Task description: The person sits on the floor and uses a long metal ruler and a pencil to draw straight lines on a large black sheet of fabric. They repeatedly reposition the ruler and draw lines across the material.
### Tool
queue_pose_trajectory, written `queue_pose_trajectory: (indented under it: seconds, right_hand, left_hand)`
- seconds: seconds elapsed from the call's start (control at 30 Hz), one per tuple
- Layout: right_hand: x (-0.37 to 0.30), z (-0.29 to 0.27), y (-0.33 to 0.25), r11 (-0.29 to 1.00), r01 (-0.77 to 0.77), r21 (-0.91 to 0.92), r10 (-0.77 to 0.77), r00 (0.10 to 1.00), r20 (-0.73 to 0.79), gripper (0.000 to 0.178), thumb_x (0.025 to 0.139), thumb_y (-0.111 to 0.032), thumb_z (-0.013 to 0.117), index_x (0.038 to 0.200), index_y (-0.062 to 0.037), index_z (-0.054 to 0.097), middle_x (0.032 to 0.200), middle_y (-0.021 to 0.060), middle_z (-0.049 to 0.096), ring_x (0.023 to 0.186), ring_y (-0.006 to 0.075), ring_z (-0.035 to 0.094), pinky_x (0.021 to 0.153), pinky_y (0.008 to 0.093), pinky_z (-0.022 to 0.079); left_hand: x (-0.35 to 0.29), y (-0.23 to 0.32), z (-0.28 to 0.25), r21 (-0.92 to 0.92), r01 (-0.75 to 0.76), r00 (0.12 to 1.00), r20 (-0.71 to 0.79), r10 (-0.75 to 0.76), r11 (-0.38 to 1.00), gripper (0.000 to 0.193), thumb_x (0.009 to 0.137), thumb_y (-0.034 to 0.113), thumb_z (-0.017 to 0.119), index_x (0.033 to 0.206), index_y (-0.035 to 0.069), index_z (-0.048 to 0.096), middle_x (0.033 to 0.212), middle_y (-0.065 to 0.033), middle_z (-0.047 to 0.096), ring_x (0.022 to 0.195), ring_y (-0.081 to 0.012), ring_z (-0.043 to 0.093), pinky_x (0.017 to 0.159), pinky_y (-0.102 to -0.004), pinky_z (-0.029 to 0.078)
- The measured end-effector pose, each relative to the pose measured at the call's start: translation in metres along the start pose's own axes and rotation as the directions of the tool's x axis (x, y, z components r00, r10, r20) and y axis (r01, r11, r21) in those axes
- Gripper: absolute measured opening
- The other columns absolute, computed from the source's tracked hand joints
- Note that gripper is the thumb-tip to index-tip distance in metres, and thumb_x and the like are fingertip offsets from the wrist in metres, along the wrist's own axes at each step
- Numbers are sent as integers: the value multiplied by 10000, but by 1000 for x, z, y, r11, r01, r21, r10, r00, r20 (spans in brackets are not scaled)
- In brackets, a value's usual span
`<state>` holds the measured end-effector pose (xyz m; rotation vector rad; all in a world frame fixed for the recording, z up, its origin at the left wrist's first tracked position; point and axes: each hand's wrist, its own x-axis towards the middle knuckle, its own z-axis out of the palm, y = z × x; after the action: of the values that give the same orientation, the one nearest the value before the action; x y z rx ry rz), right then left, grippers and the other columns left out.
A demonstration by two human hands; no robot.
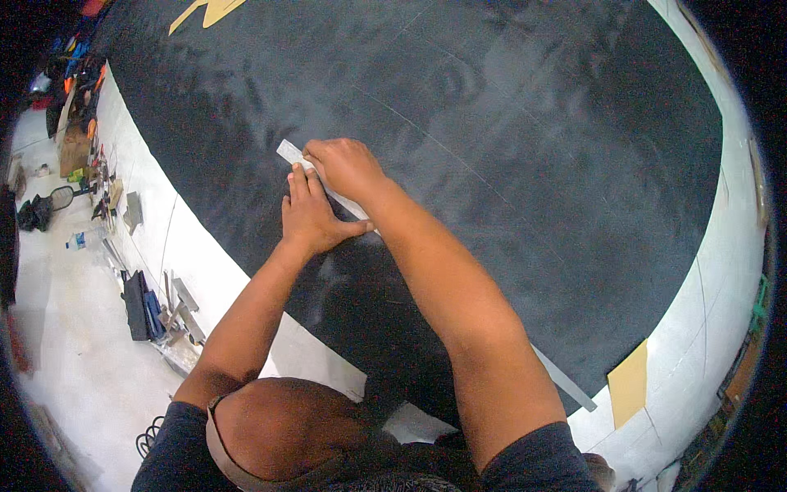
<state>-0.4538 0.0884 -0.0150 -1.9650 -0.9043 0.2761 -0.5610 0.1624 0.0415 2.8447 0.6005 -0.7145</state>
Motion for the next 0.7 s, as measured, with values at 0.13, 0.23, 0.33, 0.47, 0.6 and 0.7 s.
queue_pose_trajectory:
  seconds: [0.13, 0.23, 0.33, 0.47, 0.6, 0.7]
  right_hand:
    - [8, 0, 0, 998, -54, 42, 54, 998, -8, 238, 985, -255, 596, 1134, -117, 721, 1020, 131, 749, 957, 358, 709, 817, 473, 551]
    - [7, 3, -5, 998, -42, 44, 43, 999, -14, 238, 970, -250, 607, 1134, -122, 724, 1030, 142, 750, 958, 359, 715, 826, 474, 554]
    - [11, 14, -11, 999, -39, 18, 39, 999, 35, 234, 901, -264, 652, 1074, -119, 715, 1040, 159, 741, 1002, 371, 706, 857, 511, 549]
    - [3, -1, -5, 982, 127, -138, -120, 991, 61, 202, 891, -225, 639, 1044, -106, 700, 989, 113, 730, 999, 343, 690, 868, 462, 540]
    - [-50, -31, 6, 921, 286, -264, -226, 945, 235, 179, 903, -195, 606, 1050, -106, 660, 981, 92, 705, 999, 318, 676, 870, 451, 531]
    - [-131, -74, 3, 942, 263, -210, -205, 943, 263, 166, 920, -162, 576, 1069, -106, 623, 1013, 81, 678, 959, 305, 668, 834, 446, 531]
  left_hand:
    - [2, 5, -2, -6, -3, 1000, -1, 3, 1000, 1465, 591, 758, 829, 1562, -106, 153, 1644, -324, 117, 1550, -445, 126, 1201, -598, 238]
    - [0, 3, -1, 7, 11, 1000, -4, -11, 1000, 1465, 595, 749, 833, 1566, -103, 143, 1646, -324, 117, 1552, -441, 123, 1209, -588, 226]
    - [-2, -5, 0, -5, 18, 1000, 3, -18, 1000, 1466, 599, 751, 829, 1571, -98, 132, 1648, -325, 114, 1552, -440, 120, 1215, -582, 211]
    - [0, 0, 5, 31, -20, 999, -26, 20, 999, 1473, 597, 775, 811, 1574, -92, 129, 1649, -325, 119, 1553, -437, 121, 1207, -586, 228]
    - [-2, 8, 2, 34, -4, 1000, -16, 5, 999, 1471, 586, 787, 808, 1563, -100, 158, 1644, -331, 124, 1554, -430, 125, 1196, -580, 261]
    - [-1, 0, 2, 58, 9, 999, -33, -8, 998, 1465, 587, 792, 807, 1552, -112, 176, 1638, -338, 131, 1552, -430, 133, 1193, -577, 268]
